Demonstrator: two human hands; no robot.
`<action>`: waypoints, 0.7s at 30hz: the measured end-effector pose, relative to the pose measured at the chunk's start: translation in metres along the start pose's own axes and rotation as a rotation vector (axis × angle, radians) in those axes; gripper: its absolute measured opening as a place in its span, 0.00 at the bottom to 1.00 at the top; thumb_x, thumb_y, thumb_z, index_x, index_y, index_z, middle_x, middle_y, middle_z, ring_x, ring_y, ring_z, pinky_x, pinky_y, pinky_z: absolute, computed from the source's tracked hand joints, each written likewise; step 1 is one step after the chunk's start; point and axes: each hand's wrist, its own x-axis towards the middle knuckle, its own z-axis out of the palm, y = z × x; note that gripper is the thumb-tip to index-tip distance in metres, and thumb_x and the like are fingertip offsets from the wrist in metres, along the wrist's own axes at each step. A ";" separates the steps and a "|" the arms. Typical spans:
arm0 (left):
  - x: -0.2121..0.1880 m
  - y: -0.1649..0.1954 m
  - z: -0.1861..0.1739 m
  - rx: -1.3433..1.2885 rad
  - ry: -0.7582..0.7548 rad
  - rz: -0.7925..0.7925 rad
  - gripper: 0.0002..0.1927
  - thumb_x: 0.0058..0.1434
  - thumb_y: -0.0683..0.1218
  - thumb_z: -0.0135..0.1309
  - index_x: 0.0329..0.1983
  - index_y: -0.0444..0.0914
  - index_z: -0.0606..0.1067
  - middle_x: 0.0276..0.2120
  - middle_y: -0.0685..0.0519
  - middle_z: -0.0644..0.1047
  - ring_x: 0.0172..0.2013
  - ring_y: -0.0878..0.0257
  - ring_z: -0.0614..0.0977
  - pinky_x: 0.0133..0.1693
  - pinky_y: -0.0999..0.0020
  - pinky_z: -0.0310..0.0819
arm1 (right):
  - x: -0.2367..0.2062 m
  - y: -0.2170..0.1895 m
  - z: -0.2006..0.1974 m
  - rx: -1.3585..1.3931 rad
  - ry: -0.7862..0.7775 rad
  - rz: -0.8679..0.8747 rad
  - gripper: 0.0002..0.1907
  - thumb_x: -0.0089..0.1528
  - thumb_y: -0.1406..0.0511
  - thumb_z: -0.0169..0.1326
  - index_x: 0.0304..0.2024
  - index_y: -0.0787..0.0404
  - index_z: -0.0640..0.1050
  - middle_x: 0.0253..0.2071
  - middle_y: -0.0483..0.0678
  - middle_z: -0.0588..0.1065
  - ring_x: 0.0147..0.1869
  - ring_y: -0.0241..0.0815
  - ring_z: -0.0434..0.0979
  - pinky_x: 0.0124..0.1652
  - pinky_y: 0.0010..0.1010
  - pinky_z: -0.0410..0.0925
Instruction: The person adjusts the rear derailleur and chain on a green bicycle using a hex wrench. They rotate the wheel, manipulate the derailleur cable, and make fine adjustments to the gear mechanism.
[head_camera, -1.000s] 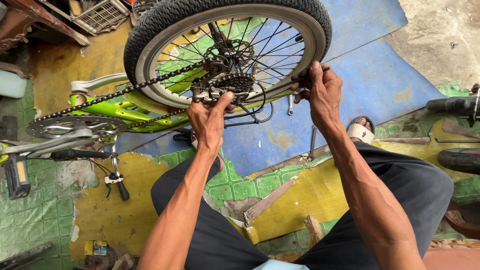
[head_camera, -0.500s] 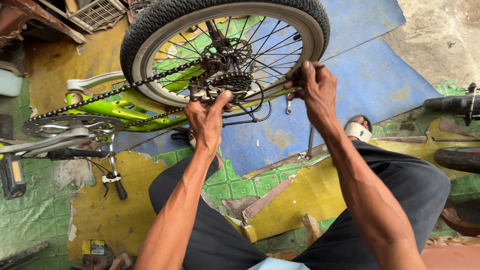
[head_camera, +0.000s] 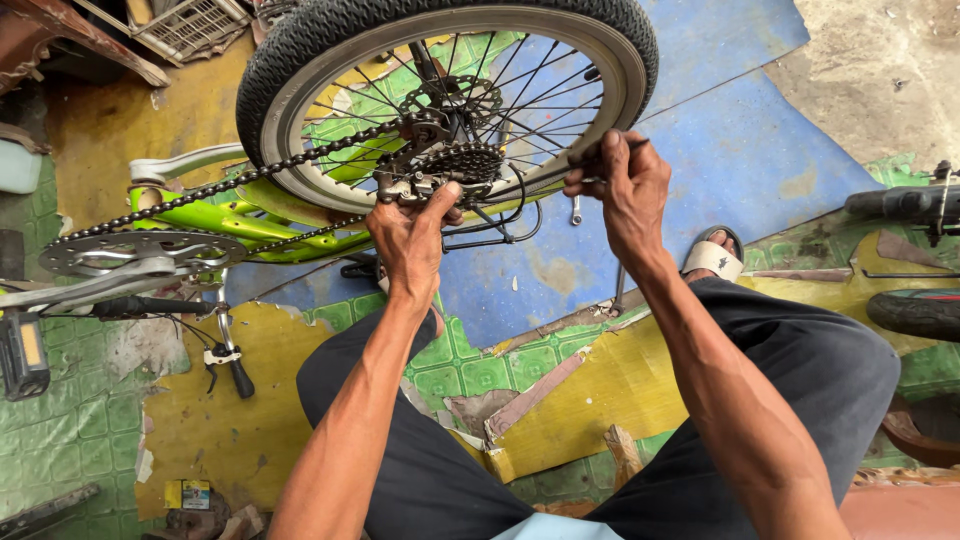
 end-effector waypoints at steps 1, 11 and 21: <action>0.000 0.000 0.000 0.007 -0.008 0.002 0.14 0.55 0.39 0.65 0.44 0.32 0.77 0.30 0.51 0.82 0.24 0.66 0.80 0.28 0.70 0.78 | 0.002 -0.001 0.000 -0.002 -0.023 -0.019 0.17 0.75 0.58 0.46 0.48 0.69 0.71 0.40 0.56 0.80 0.36 0.42 0.83 0.37 0.35 0.81; 0.000 -0.004 -0.001 0.011 -0.016 0.006 0.14 0.56 0.39 0.65 0.45 0.32 0.76 0.30 0.51 0.82 0.24 0.66 0.80 0.29 0.70 0.78 | -0.055 0.002 0.020 -0.131 -0.015 -0.343 0.14 0.77 0.62 0.42 0.49 0.70 0.70 0.43 0.56 0.78 0.40 0.42 0.83 0.40 0.35 0.82; 0.000 -0.007 -0.002 -0.017 -0.012 -0.017 0.16 0.56 0.37 0.65 0.46 0.31 0.75 0.31 0.50 0.82 0.24 0.65 0.81 0.29 0.70 0.78 | -0.074 0.009 0.022 -0.145 0.032 -0.387 0.15 0.77 0.62 0.41 0.49 0.69 0.72 0.45 0.55 0.79 0.42 0.42 0.84 0.42 0.36 0.82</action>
